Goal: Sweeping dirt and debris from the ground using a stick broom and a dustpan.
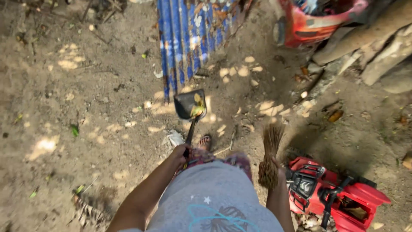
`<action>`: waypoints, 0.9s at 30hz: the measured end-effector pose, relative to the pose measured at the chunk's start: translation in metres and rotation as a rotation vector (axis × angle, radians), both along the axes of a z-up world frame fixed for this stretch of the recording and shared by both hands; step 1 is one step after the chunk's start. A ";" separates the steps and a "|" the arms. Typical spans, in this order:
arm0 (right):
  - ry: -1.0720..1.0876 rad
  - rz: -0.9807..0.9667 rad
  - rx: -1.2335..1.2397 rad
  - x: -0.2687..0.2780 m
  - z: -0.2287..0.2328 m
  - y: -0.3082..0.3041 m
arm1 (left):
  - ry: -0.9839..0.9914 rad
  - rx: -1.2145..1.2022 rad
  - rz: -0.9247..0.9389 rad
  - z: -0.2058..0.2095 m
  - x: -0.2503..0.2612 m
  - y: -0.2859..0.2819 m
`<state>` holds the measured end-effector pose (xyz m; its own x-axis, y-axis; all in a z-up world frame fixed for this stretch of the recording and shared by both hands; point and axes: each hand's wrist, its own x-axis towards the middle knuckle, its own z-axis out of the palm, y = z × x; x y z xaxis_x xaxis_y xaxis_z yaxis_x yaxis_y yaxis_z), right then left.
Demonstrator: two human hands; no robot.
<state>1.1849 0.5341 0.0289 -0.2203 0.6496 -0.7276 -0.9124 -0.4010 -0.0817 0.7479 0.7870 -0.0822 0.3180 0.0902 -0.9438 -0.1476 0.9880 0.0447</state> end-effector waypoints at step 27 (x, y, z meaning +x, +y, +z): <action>-0.089 0.545 -0.230 0.242 -0.134 0.657 | 0.296 -0.008 0.143 0.060 0.217 0.350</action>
